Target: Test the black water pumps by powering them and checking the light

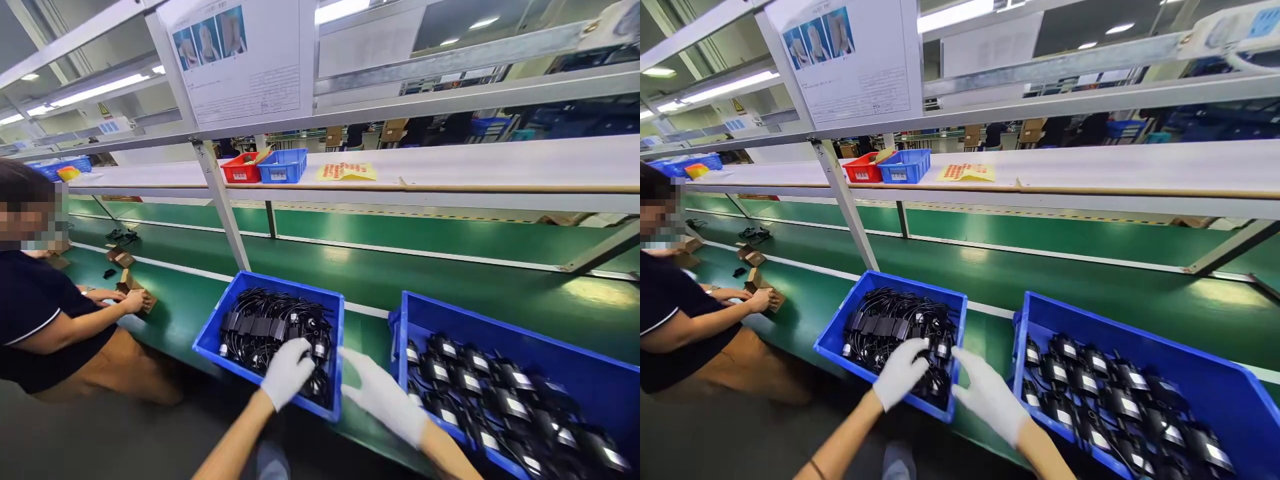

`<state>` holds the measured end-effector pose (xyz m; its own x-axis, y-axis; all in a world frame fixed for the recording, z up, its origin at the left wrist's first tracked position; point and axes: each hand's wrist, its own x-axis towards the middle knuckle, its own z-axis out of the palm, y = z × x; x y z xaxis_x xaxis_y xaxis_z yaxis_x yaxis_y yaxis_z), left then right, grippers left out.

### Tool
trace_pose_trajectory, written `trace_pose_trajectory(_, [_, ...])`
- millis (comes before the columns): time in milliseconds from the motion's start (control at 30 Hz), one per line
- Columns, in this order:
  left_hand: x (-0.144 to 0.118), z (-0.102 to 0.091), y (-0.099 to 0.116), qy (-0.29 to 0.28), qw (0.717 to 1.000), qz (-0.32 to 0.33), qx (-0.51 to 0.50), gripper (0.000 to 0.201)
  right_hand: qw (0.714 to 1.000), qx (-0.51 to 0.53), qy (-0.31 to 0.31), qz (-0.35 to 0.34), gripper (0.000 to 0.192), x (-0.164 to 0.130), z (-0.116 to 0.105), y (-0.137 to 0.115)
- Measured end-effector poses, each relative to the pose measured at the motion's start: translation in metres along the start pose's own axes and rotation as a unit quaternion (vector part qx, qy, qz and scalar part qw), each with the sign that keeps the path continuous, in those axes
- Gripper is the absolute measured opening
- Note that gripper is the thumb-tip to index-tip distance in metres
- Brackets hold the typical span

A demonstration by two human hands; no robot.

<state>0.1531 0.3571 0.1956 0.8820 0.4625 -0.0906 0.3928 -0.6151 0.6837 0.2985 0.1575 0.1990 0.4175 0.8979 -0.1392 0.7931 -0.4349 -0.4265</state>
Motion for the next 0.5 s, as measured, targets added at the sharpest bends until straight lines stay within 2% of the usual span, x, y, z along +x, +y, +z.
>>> trace_pose_trajectory(33, [0.029, -0.029, -0.027, 0.018, 0.999, -0.029, 0.036, 0.044, 1.0, -0.023, 0.003, -0.014, 0.08, 0.047, 0.001, -0.006])
trace_pose_trajectory(100, [0.089, -0.08, -0.079, 0.04, 0.99, -0.082, 0.105, 0.062, 0.997, -0.065, -0.006, -0.049, 0.092, 0.135, 0.007, -0.013])
trace_pose_trajectory(167, [0.142, -0.113, -0.122, 0.025, 0.978, -0.126, 0.164, 0.077, 0.991, -0.098, -0.021, -0.084, 0.083, 0.204, 0.015, -0.016])
trace_pose_trajectory(200, [0.164, -0.121, -0.138, 0.008, 0.971, -0.147, 0.188, 0.081, 0.988, -0.111, -0.03, -0.101, 0.075, 0.23, 0.02, -0.016])
trace_pose_trajectory(267, [0.197, -0.125, -0.16, -0.037, 0.955, -0.185, 0.227, 0.082, 0.982, -0.131, -0.048, -0.126, 0.063, 0.268, 0.029, -0.016])
trace_pose_trajectory(333, [0.219, -0.115, -0.171, -0.081, 0.937, -0.222, 0.257, 0.091, 0.978, -0.148, -0.063, -0.131, 0.061, 0.29, 0.039, -0.016])
trace_pose_trajectory(433, [0.232, -0.096, -0.173, -0.112, 0.915, -0.252, 0.293, 0.126, 0.976, -0.169, -0.077, -0.117, 0.061, 0.309, 0.051, -0.018])
trace_pose_trajectory(500, [0.234, -0.088, -0.172, -0.11, 0.911, -0.251, 0.309, 0.138, 0.975, -0.181, -0.081, -0.104, 0.054, 0.317, 0.055, -0.02])
